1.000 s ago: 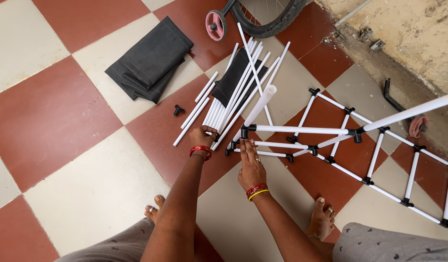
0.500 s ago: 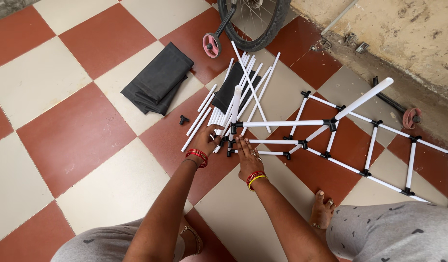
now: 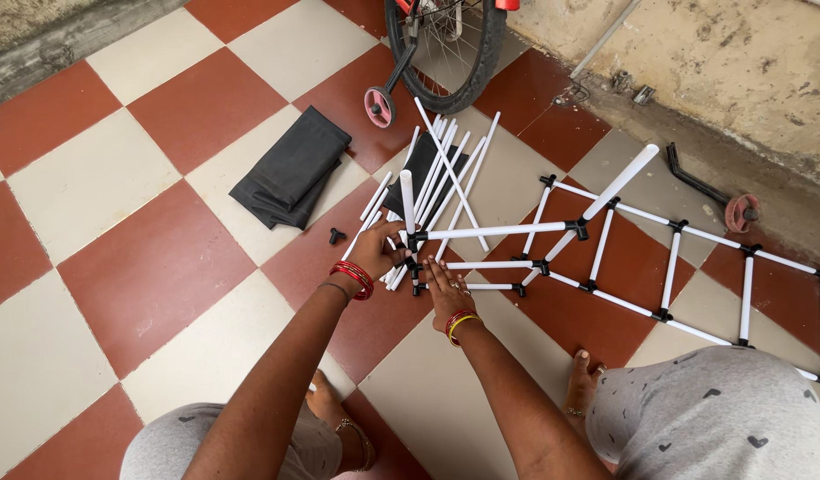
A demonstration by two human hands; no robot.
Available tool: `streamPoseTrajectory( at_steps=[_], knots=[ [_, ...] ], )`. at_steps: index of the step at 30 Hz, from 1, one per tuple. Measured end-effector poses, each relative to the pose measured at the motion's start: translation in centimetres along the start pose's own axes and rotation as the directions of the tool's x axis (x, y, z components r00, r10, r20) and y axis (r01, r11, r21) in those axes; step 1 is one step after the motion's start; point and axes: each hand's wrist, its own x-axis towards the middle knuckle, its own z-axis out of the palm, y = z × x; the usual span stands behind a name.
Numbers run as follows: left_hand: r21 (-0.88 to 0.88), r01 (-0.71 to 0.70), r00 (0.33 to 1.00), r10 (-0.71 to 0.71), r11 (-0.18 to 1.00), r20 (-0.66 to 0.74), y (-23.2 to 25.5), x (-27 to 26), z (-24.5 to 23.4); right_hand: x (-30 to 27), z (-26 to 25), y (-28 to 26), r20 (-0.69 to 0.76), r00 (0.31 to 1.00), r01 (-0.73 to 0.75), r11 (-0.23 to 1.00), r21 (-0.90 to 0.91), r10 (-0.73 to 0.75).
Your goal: The person assembles a shoe rack frame by inserting plastic pipes into corner connectors by hand.
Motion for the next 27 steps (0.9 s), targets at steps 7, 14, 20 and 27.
streamPoseTrajectory(
  at_steps=[7,14,20,27],
  knots=[
    [-0.015,0.086,0.988,-0.087,0.996,-0.131,-0.3,0.0,2.4,1.0,0.9,0.8,-0.033,0.998,0.046,0.999,-0.019,-0.047],
    [-0.024,0.019,0.978,-0.023,1.0,-0.209,-1.4,0.4,3.3,-3.0,-1.9,0.4,-0.648,0.716,0.368,0.929,0.036,-0.259],
    [-0.014,0.06,0.965,-0.062,0.998,-0.256,-0.6,0.0,3.6,-4.6,-8.5,0.2,-0.857,0.47,0.387,0.922,-0.017,-0.214],
    [-0.003,0.125,0.964,-0.123,0.992,-0.238,0.3,-0.6,3.4,-3.7,-11.5,0.5,-0.79,0.612,0.213,0.971,0.112,-0.043]
  ],
)
